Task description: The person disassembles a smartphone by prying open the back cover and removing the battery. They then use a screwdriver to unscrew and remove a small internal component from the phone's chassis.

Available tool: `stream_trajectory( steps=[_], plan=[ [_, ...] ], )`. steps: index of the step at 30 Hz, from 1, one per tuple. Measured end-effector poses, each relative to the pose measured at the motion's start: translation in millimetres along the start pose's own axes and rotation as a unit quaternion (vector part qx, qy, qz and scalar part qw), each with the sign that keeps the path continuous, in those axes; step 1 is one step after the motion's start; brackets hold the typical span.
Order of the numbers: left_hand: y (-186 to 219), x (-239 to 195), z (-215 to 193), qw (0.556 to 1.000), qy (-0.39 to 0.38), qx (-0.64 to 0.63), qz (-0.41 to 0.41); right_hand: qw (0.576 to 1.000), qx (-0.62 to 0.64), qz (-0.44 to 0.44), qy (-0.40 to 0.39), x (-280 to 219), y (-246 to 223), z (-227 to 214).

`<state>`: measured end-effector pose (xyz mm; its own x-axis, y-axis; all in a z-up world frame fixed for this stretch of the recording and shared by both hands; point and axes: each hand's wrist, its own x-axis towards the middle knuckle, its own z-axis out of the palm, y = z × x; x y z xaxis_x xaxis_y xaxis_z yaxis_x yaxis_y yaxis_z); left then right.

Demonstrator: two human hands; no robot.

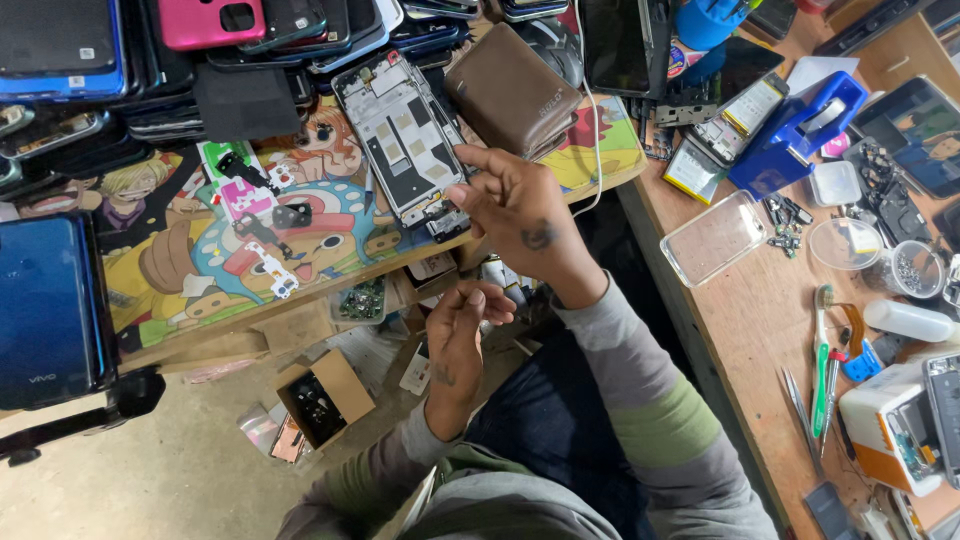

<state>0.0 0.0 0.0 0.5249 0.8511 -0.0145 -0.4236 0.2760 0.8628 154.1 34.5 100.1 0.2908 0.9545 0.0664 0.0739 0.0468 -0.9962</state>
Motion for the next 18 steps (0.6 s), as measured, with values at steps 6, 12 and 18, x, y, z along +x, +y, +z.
stream_trajectory(
  steps=[6, 12, 18],
  plan=[
    [3.0, -7.3, 0.0, 0.999, -0.001, -0.027, -0.018, 0.962, -0.237, -0.096, 0.097, -6.2, -19.2, 12.5],
    [46.7, -35.2, -25.4, 0.976, -0.066, -0.171, -0.114, 0.964, -0.170, -0.147, 0.146, -36.3, -12.8, -11.4],
    [115.8, -47.5, -31.7, 0.979, -0.164, -0.113, -0.042, 0.972, -0.097, -0.049, 0.209, -86.5, 9.5, -68.3]
  ],
)
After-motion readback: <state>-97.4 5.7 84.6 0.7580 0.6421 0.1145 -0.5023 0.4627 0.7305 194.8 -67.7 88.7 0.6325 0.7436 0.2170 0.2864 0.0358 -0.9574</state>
